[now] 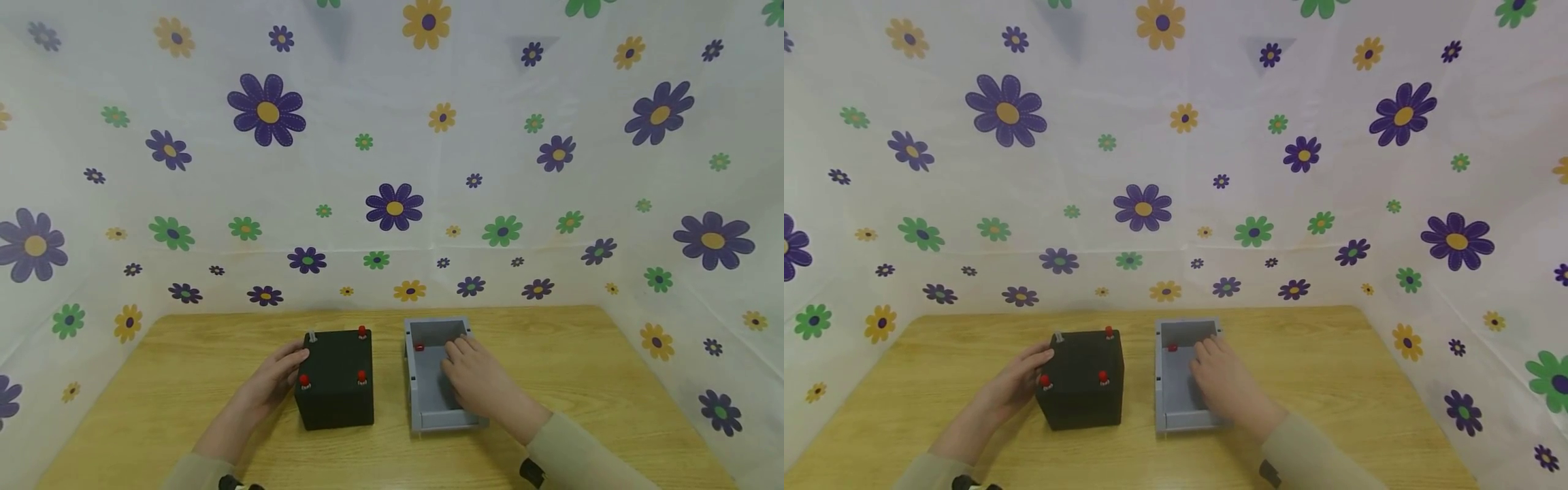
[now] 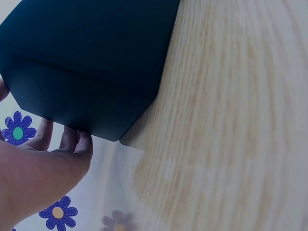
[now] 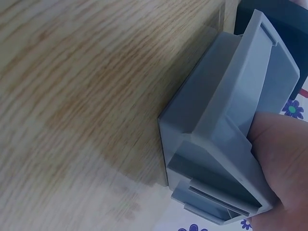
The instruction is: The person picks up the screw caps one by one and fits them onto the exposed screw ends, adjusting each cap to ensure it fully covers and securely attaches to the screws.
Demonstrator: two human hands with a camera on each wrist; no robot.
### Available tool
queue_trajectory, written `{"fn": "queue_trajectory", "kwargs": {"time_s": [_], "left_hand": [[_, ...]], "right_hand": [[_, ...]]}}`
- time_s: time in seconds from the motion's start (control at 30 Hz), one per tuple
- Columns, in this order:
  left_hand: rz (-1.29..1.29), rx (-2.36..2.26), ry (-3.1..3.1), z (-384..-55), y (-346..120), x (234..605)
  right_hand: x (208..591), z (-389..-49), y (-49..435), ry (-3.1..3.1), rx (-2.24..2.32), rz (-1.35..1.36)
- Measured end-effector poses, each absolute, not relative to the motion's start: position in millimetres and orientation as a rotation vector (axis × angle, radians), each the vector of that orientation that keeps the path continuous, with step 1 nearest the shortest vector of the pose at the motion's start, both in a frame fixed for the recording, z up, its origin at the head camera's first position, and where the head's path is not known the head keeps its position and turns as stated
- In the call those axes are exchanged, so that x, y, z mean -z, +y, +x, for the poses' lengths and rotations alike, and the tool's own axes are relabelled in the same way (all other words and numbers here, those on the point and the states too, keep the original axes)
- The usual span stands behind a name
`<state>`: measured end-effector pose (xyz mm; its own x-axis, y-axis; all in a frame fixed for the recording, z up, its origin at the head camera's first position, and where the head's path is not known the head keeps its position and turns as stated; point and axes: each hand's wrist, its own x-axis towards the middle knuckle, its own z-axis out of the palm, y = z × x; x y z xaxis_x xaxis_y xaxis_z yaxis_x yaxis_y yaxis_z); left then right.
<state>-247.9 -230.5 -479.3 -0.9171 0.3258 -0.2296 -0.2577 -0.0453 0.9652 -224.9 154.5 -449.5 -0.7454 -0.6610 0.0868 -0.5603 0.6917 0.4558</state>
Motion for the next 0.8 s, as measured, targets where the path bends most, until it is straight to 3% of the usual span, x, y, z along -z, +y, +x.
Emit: {"fn": "queue_trajectory", "kwargs": {"time_s": [0.8], "left_hand": [[0.063,-2.013,1.867,-247.6,-229.0,478.5]], "right_hand": [[454.7,-227.2,150.4,-2.705,0.742,0.927]]}}
